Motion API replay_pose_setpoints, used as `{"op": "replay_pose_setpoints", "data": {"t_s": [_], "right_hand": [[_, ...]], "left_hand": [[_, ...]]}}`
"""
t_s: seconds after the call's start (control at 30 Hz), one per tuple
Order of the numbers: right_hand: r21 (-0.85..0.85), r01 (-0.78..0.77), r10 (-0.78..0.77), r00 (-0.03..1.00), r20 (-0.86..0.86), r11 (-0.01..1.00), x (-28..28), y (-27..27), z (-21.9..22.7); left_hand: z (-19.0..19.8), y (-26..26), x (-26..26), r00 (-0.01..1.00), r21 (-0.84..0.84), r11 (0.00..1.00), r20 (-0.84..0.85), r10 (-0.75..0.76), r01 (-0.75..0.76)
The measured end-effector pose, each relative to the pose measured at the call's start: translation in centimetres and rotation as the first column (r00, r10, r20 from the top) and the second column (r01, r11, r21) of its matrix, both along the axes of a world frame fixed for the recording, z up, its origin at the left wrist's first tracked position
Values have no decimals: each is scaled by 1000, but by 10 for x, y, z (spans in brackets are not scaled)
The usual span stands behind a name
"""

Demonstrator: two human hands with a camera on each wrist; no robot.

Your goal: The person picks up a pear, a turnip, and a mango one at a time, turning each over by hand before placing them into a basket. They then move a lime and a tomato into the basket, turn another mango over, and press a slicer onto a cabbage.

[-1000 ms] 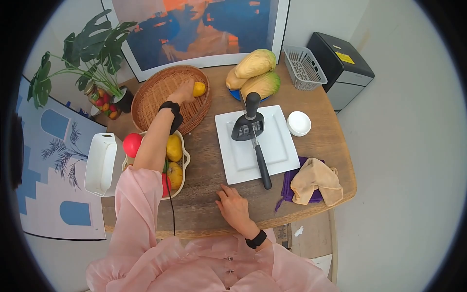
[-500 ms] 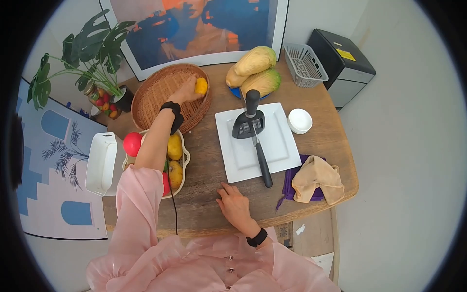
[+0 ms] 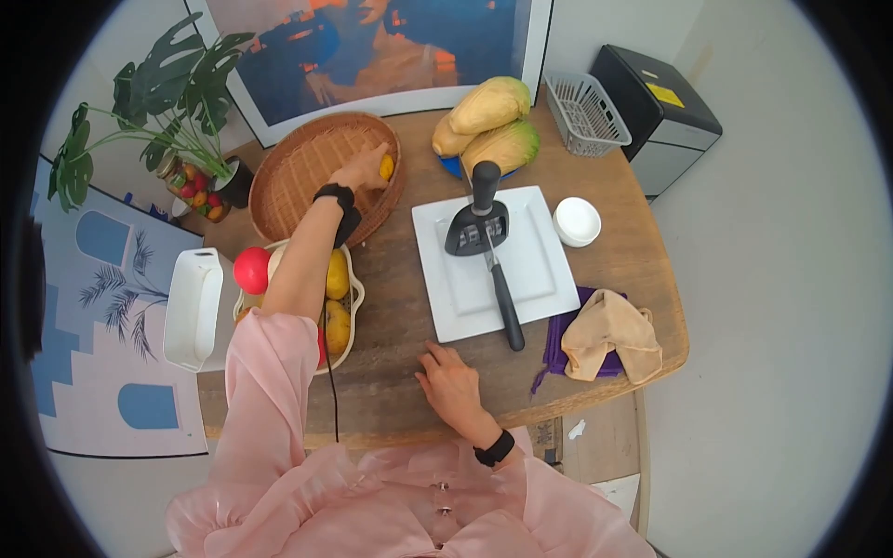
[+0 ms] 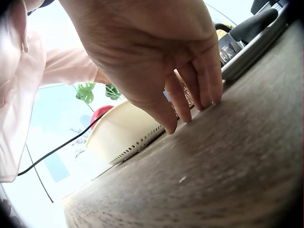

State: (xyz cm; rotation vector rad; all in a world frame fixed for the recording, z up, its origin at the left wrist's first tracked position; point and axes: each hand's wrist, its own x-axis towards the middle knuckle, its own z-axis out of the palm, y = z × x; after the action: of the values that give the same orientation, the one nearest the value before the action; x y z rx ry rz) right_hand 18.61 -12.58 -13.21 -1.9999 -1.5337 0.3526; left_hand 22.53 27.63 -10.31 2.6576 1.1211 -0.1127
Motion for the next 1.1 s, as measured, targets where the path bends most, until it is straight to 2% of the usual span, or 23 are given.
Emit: {"op": "replay_pose_setpoints", "data": {"t_s": [0.07, 0.13, 0.23, 0.3, 0.33, 0.4, 0.47, 0.5, 0.53, 0.6, 0.63, 0.7, 0.73, 0.8, 0.87, 0.93, 1.0, 1.07, 1.1], "right_hand": [[34, 4, -4, 1000, 16, 999, 0, -1, 0], [17, -8, 8, 1000, -6, 1000, 0, 0, 1], [58, -27, 25, 999, 46, 998, 0, -1, -4], [47, -28, 27, 999, 32, 998, -1, -4, -4], [50, -29, 27, 999, 39, 998, -1, -3, -3], [44, -36, 34, 999, 38, 998, -2, -3, -2], [65, -36, 32, 998, 58, 997, -3, -4, -3], [67, -42, 39, 998, 54, 997, -4, -5, -3], [74, -45, 40, 997, 65, 996, -4, -6, -3], [88, -50, 43, 996, 79, 995, -5, -5, -4], [88, -50, 42, 996, 85, 995, -5, -6, -4], [91, -49, 41, 995, 95, 995, -5, -6, -6], [95, -51, 42, 995, 95, 994, -5, -6, -7], [103, -53, 43, 994, 99, 993, -6, -7, -6], [72, -26, 19, 995, 99, 997, -7, -7, -4], [82, -25, 16, 994, 104, 996, -8, -7, -6], [90, -15, 6, 994, 109, 996, -9, -7, -8], [79, -22, 13, 993, 117, 997, -9, -8, -8], [80, -19, 9, 993, 117, 997, -9, -8, -8]], "left_hand": [[6, 2, -10, 993, 33, 993, -40, -111, 112], [41, -9, -24, 989, 48, 991, -73, -125, 129], [89, -18, -45, 980, 56, 978, -21, -198, 199], [118, -25, -75, 905, -19, 943, 288, -313, 332], [132, -34, -90, 910, -15, 945, 278, -309, 326], [157, -73, -128, 787, 45, 901, 470, -400, 431], [182, -126, -161, 875, -64, 950, 412, -255, 307], [175, -130, -178, 800, 98, 902, 428, -420, 422], [168, -137, -194, 804, 99, 905, 426, -415, 414], [161, -159, -220, 868, 55, 951, 395, -300, 304], [154, -165, -230, 868, 60, 952, 397, -298, 299], [137, -176, -247, 888, 73, 986, 429, -167, 150], [129, -180, -254, 886, 76, 986, 431, -169, 151], [110, -187, -267, 864, 76, 996, 498, -78, 46], [96, -193, -272, 843, 118, 992, 528, -104, 49], [85, -203, -271, 850, 161, 976, 526, 39, -144], [71, -207, -271, 847, 208, 960, 529, 51, -188], [61, -216, -269, 801, 232, 930, 590, 100, -286], [60, -219, -268, 802, 233, 930, 590, 96, -283]]}}
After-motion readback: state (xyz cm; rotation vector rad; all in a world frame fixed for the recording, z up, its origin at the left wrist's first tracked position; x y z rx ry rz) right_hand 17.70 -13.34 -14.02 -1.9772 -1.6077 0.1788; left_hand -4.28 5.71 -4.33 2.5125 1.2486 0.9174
